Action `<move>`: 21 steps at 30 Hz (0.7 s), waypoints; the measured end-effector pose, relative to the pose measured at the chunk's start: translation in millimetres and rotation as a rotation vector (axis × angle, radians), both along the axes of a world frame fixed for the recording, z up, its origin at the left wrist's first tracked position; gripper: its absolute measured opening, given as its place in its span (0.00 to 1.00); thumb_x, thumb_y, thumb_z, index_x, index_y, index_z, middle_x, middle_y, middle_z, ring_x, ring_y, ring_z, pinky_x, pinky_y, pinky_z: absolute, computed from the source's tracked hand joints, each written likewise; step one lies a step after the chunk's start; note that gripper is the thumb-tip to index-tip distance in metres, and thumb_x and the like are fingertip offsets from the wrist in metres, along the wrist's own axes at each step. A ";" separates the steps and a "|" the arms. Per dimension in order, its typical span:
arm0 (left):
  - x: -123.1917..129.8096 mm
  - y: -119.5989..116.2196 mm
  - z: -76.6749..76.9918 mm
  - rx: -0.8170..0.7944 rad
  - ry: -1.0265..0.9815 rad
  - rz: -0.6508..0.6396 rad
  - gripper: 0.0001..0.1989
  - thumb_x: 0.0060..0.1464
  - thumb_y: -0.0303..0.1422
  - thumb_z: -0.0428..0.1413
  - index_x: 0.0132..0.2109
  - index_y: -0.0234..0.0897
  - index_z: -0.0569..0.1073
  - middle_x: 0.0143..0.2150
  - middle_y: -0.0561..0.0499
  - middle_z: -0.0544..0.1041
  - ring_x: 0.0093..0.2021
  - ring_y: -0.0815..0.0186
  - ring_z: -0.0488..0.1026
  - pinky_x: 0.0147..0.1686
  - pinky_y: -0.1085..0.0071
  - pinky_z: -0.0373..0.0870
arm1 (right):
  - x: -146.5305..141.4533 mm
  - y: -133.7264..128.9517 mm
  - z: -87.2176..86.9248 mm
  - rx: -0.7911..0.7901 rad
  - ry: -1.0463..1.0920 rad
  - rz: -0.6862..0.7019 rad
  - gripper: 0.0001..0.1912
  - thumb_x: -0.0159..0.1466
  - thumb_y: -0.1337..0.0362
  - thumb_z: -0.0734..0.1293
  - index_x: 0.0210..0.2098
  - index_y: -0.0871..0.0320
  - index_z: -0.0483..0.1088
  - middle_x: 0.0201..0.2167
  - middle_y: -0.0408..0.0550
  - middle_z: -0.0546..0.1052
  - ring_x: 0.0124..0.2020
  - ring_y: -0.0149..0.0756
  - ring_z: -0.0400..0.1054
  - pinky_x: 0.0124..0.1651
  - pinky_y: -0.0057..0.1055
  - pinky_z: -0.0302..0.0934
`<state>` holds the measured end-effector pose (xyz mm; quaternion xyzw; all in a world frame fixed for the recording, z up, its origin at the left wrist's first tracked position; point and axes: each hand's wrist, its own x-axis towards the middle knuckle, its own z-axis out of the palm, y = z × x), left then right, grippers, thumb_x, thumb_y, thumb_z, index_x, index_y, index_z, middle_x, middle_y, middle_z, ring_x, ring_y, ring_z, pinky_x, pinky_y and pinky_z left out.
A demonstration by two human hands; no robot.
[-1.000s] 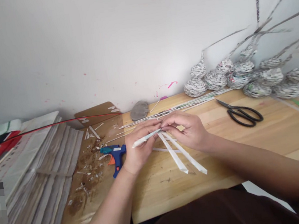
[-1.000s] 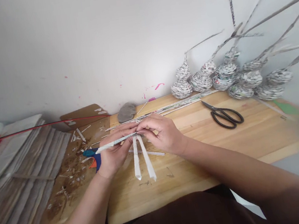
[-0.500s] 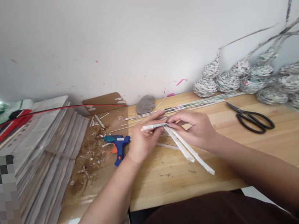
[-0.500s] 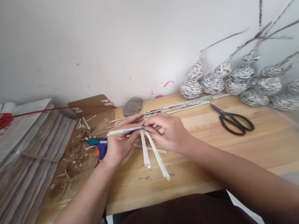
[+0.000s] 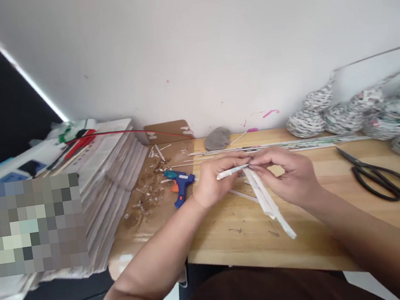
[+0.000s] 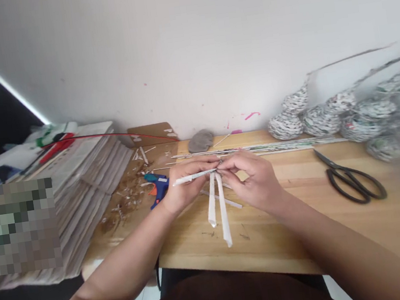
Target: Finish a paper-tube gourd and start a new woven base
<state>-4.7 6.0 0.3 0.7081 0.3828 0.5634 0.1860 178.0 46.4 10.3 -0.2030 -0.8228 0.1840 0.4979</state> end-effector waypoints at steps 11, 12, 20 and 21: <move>-76.0 -76.5 77.2 0.267 -0.072 0.413 0.07 0.53 0.27 0.62 0.39 0.42 0.82 0.42 0.50 0.83 0.47 0.59 0.79 0.50 0.57 0.77 | -38.7 -22.5 -16.9 -0.698 -0.385 0.206 0.14 0.61 0.53 0.69 0.31 0.58 0.77 0.25 0.47 0.80 0.25 0.36 0.74 0.28 0.30 0.66; -83.8 -88.3 74.3 0.255 -0.055 0.457 0.07 0.52 0.26 0.63 0.38 0.41 0.82 0.43 0.49 0.82 0.47 0.58 0.79 0.52 0.56 0.76 | -51.0 -27.5 -18.2 -0.767 -0.491 0.268 0.17 0.61 0.50 0.68 0.29 0.59 0.76 0.22 0.47 0.78 0.23 0.35 0.73 0.27 0.29 0.64; -119.6 -173.8 42.2 0.215 -0.138 0.858 0.06 0.51 0.28 0.63 0.39 0.41 0.81 0.44 0.50 0.82 0.48 0.56 0.78 0.52 0.55 0.75 | -151.0 -44.5 -12.6 -0.515 -0.875 0.009 0.36 0.58 0.30 0.56 0.20 0.57 0.70 0.24 0.58 0.78 0.32 0.48 0.76 0.32 0.35 0.65; -123.7 -182.4 39.3 0.214 -0.124 0.860 0.06 0.52 0.29 0.63 0.39 0.41 0.80 0.44 0.50 0.82 0.49 0.56 0.78 0.54 0.55 0.74 | -154.3 -43.9 -14.3 -0.477 -0.876 -0.002 0.35 0.57 0.31 0.58 0.21 0.57 0.70 0.26 0.58 0.78 0.35 0.50 0.76 0.34 0.36 0.65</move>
